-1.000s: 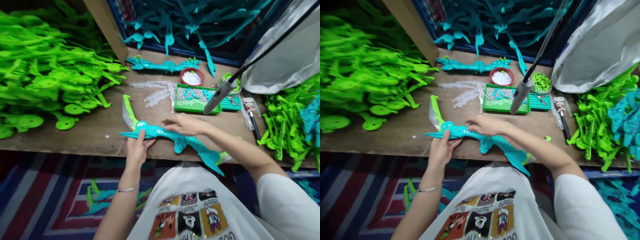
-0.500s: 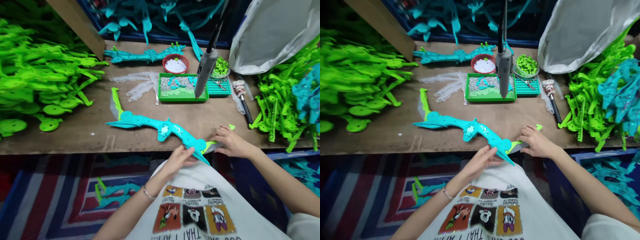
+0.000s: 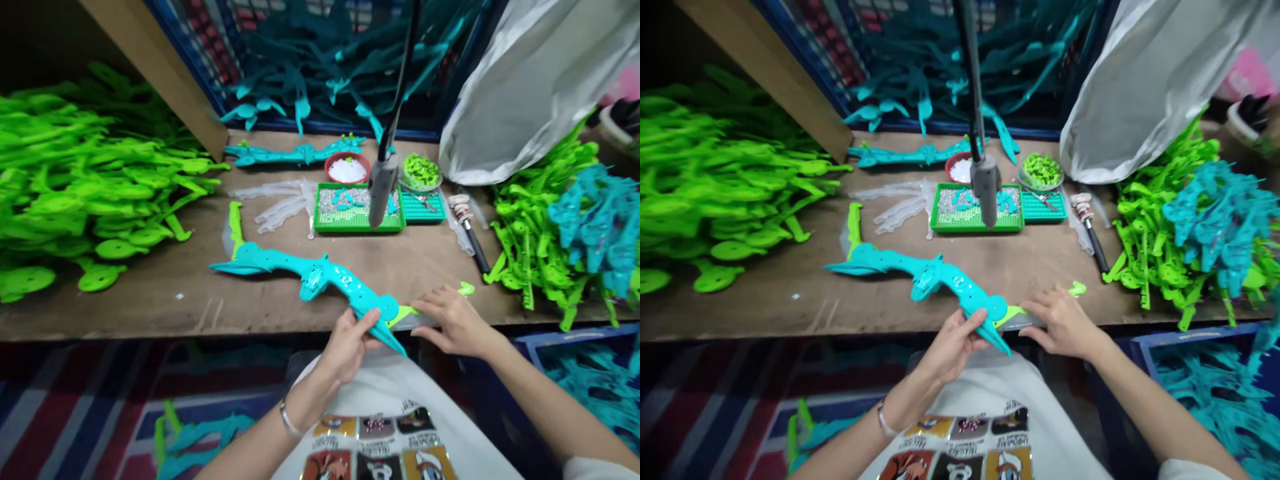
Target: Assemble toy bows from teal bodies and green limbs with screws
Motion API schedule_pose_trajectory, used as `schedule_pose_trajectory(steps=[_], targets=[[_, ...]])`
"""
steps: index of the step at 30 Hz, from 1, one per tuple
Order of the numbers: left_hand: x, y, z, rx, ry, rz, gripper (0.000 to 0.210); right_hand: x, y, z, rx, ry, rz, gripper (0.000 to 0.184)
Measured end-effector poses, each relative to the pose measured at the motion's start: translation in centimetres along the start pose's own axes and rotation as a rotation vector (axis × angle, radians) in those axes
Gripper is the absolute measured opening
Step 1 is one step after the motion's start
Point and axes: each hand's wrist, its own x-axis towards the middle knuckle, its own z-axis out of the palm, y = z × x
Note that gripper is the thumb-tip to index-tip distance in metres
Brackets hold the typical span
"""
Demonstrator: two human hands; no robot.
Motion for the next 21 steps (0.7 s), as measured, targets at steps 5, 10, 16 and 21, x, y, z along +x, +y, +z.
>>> schedule_pose_trajectory(steps=[5,10,16,21], targets=[[2.0,-0.5,0.7,-0.006,-0.032,0.019,0.056,1.3,2.0,-0.6,0.02,-0.03,0.044,0.045],[3.6,-1.0,1.4,0.152,-0.136,-0.031,0.053,3.3,7.1,-2.6,0.064,-0.138,0.07,0.046],[3.0,-1.5,-3.0,0.778,-0.13,0.407,0.031,3.9,10.3,-3.2,0.107,-0.226,0.136,0.049],[3.4,-1.2,-7.8,1.279,0.106,1.389,0.039,4.8,12.8,-6.3,0.238,-0.052,0.238,0.032]])
